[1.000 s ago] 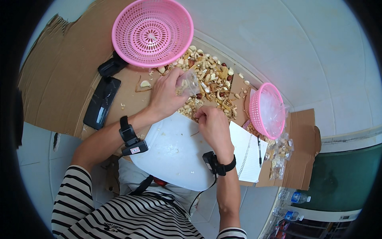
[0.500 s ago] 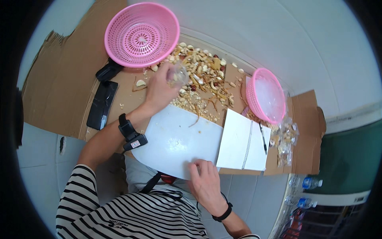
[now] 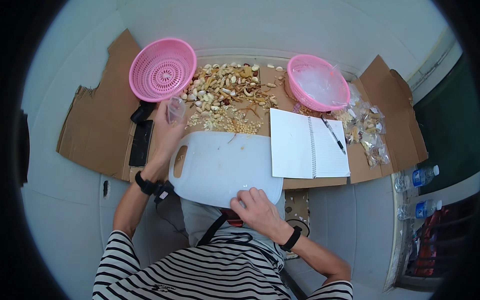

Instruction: Sorting and bagging food items into small plastic bags.

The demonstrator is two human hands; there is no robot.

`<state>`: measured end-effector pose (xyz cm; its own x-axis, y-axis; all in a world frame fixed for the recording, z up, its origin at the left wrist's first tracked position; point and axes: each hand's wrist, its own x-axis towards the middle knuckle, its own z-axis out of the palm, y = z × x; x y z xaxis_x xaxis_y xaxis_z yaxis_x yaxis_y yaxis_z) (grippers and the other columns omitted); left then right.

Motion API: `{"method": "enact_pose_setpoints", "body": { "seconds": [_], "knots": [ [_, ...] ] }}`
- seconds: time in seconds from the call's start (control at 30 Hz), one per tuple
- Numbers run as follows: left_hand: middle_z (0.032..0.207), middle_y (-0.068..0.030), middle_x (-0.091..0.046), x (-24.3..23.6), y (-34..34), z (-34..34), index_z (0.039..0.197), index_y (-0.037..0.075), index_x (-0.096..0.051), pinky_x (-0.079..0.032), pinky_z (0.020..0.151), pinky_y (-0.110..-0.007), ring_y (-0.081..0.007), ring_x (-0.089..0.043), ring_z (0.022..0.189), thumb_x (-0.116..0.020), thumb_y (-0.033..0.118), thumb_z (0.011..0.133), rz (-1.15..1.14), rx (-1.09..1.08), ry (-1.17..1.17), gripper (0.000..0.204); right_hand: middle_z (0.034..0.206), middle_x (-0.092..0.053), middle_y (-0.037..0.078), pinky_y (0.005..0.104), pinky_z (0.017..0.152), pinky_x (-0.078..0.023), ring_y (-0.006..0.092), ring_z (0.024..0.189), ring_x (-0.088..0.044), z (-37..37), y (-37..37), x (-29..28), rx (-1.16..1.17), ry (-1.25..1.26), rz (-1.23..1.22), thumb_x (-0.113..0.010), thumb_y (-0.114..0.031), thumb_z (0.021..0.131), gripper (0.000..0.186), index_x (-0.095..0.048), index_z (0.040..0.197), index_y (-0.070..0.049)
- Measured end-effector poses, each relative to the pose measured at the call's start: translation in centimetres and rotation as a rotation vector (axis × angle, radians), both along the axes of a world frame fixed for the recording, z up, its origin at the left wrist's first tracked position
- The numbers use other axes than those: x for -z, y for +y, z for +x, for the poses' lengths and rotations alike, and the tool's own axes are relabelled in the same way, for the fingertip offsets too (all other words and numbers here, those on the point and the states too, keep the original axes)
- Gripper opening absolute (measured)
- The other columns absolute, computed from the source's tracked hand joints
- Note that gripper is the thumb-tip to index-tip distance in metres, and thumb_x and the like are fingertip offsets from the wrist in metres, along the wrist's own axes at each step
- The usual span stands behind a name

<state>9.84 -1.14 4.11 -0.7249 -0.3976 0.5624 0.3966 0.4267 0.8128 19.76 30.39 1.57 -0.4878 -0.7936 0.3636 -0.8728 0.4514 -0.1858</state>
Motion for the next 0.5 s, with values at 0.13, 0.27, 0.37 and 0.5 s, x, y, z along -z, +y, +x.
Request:
{"method": "enact_pose_setpoints", "body": {
  "seconds": [0.13, 0.27, 0.37, 0.5],
  "knots": [
    [0.096, -0.0013, -0.062, -0.4, -0.5, 3.3, 0.108, 0.004, -0.059, -0.050, 0.084, -0.029, -0.0103, -0.060, 0.091, -0.073, -0.001, 0.092, 0.000, 0.008, -0.156, 0.022, 0.107, -0.061, 0.009, 0.0367, 0.079, -0.048, 0.0255, 0.092, -0.057, 1.0, 0.8, -0.2, -0.086, -0.038, -0.022, -0.068, -0.008, 0.085, 0.021, -0.063, 0.105, -0.007],
    [0.101, -0.0021, -0.063, -0.4, -0.9, 4.8, 0.110, 0.003, -0.059, -0.049, 0.088, -0.029, -0.0106, -0.060, 0.095, -0.073, -0.002, 0.091, -0.054, 0.006, -0.226, 0.025, 0.103, -0.056, 0.007, 0.0353, 0.078, -0.046, 0.0244, 0.091, -0.054, 0.9, 0.6, -1.9, -0.133, -0.100, -0.004, -0.067, -0.009, 0.087, 0.021, -0.059, 0.107, -0.008],
    [0.100, -0.0023, -0.063, -0.3, -1.0, 5.0, 0.110, 0.003, -0.059, -0.050, 0.088, -0.030, -0.0107, -0.060, 0.095, -0.073, -0.001, 0.091, -0.083, 0.003, -0.225, 0.024, 0.103, -0.054, 0.008, 0.0364, 0.080, -0.045, 0.0256, 0.093, -0.055, 0.3, 0.0, -2.7, -0.122, -0.137, 0.006, -0.066, -0.008, 0.088, 0.023, -0.058, 0.109, -0.008],
    [0.100, 0.0010, -0.055, -0.3, -1.3, 4.3, 0.108, 0.007, -0.053, -0.044, 0.083, -0.027, -0.0087, -0.053, 0.092, -0.068, -0.001, 0.095, -0.036, 0.028, -0.166, 0.022, 0.102, -0.053, 0.010, 0.0387, 0.082, -0.046, 0.0273, 0.095, -0.057, -2.6, -1.7, -2.6, -0.100, -0.155, -0.045, -0.063, -0.006, 0.088, 0.023, -0.058, 0.111, -0.007]
  ]
}}
